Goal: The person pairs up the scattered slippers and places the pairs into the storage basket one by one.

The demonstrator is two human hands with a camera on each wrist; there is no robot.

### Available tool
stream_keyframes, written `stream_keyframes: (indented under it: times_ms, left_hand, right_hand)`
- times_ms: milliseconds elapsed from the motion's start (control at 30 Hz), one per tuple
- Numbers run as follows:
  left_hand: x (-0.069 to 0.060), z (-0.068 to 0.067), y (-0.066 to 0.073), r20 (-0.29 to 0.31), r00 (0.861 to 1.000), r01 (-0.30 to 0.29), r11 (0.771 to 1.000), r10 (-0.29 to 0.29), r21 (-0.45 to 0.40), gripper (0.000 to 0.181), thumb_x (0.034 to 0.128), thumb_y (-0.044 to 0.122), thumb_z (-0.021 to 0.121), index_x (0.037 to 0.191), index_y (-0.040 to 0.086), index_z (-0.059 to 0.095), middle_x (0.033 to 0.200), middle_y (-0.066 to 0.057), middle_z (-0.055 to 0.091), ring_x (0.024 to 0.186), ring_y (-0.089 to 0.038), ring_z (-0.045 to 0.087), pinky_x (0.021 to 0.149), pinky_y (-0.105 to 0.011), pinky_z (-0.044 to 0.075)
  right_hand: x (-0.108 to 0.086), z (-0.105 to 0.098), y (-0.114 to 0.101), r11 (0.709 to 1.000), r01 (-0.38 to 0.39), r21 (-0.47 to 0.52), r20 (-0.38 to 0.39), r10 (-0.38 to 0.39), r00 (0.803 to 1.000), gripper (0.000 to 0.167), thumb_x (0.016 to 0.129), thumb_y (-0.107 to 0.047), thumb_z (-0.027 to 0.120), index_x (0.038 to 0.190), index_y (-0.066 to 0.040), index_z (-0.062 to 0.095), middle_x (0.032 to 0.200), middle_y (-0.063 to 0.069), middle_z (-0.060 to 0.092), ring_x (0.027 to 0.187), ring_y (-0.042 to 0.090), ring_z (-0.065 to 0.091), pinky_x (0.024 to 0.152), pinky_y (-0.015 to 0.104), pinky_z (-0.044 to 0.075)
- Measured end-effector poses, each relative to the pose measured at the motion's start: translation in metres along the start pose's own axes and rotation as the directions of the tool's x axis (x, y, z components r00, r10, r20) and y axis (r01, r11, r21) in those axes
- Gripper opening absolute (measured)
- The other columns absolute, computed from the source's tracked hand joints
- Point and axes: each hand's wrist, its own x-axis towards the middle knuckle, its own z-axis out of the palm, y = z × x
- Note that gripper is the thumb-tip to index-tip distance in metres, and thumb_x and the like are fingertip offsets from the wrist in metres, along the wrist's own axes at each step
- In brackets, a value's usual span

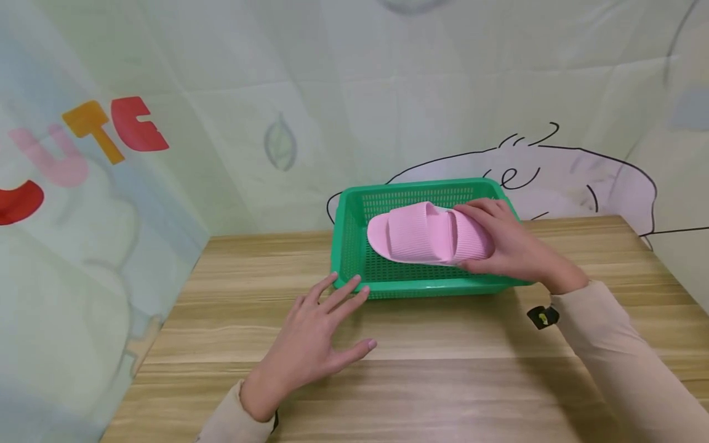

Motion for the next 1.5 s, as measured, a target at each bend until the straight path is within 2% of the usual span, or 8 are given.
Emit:
stream_keyframes:
  times_ms: [233,400,567,767,967,1233,1367,1500]
  left_hand:
    - [0.001,0.0,-0.001,0.0,1.0,-0.011,1.0,0.011,-0.002,0.077,0.0915,0.063,0.073,0.156,0.024,0.056,0.164,0.0,0.048,0.154,-0.04,0.039,0.102,-0.074,0.047]
    - [0.0,-0.001,0.0,0.009,1.0,-0.004,1.0,0.004,0.002,0.078,0.0919,0.064,0.072,0.156,0.024,0.055,0.165,0.001,0.047,0.154,-0.04,0.038,0.101,-0.076,0.047]
    - [0.001,-0.001,0.0,0.015,1.0,0.001,1.0,-0.001,-0.001,0.078,0.0921,0.064,0.072,0.157,0.024,0.054,0.166,0.002,0.045,0.155,-0.039,0.037,0.101,-0.076,0.047]
    - [0.002,-0.001,0.001,0.011,1.0,0.0,1.0,0.0,0.005,0.078,0.0917,0.063,0.073,0.157,0.024,0.055,0.166,0.0,0.046,0.154,-0.04,0.038,0.1,-0.077,0.047]
    - [0.001,0.0,0.001,0.008,1.0,0.001,1.0,-0.001,0.009,0.078,0.0919,0.064,0.072,0.157,0.024,0.055,0.166,0.001,0.046,0.154,-0.04,0.038,0.1,-0.076,0.047]
    - [0.001,0.002,0.002,0.006,1.0,0.0,1.0,0.0,0.013,0.079,0.0917,0.064,0.072,0.157,0.024,0.054,0.166,0.002,0.045,0.154,-0.04,0.038,0.099,-0.074,0.049]
    - [0.001,0.001,0.002,0.001,1.0,-0.002,1.0,0.002,0.018,0.079,0.0915,0.064,0.072,0.157,0.024,0.054,0.166,0.002,0.045,0.154,-0.04,0.038,0.1,-0.072,0.05]
    - [0.001,0.001,0.001,0.0,1.0,-0.002,1.0,0.002,0.017,0.079,0.0913,0.063,0.073,0.157,0.023,0.054,0.166,0.0,0.047,0.154,-0.04,0.038,0.099,-0.072,0.05]
  right_hand:
    - [0.005,0.011,0.012,0.999,-0.052,0.006,0.061,0.052,0.997,0.089,0.077,-0.029,0.094,0.153,-0.006,0.052,0.15,0.012,0.05,0.136,0.034,0.038,0.097,0.057,0.053]
    - [0.007,0.016,0.013,0.997,-0.073,0.0,0.131,0.073,0.989,0.089,0.079,-0.034,0.094,0.152,-0.005,0.053,0.151,0.015,0.05,0.137,0.036,0.039,0.1,0.059,0.053]
    - [0.006,0.021,0.014,0.995,-0.099,-0.006,0.176,0.098,0.979,0.086,0.08,-0.032,0.094,0.152,-0.006,0.054,0.152,0.017,0.05,0.136,0.037,0.041,0.102,0.06,0.053]
    - [0.008,0.024,0.017,0.996,-0.094,0.013,0.214,0.089,0.973,0.082,0.083,-0.033,0.091,0.152,-0.006,0.055,0.153,0.017,0.052,0.136,0.038,0.043,0.104,0.061,0.05]
    - [0.01,0.026,0.021,0.996,-0.093,0.006,0.251,0.089,0.964,0.076,0.085,-0.029,0.09,0.15,-0.005,0.057,0.15,0.018,0.058,0.136,0.039,0.048,0.109,0.061,0.046]
    - [0.011,0.029,0.022,0.992,-0.122,0.021,0.301,0.11,0.947,0.073,0.088,-0.028,0.087,0.15,-0.003,0.058,0.148,0.021,0.059,0.135,0.043,0.052,0.111,0.064,0.046]
    - [0.012,0.028,0.02,0.992,-0.124,0.035,0.301,0.108,0.947,0.066,0.089,-0.033,0.086,0.145,-0.005,0.063,0.146,0.018,0.062,0.136,0.041,0.053,0.111,0.063,0.047]
    - [0.013,0.028,0.019,0.992,-0.116,0.056,0.303,0.094,0.948,0.052,0.091,-0.032,0.085,0.136,-0.01,0.071,0.14,0.011,0.066,0.127,0.034,0.058,0.107,0.06,0.051]
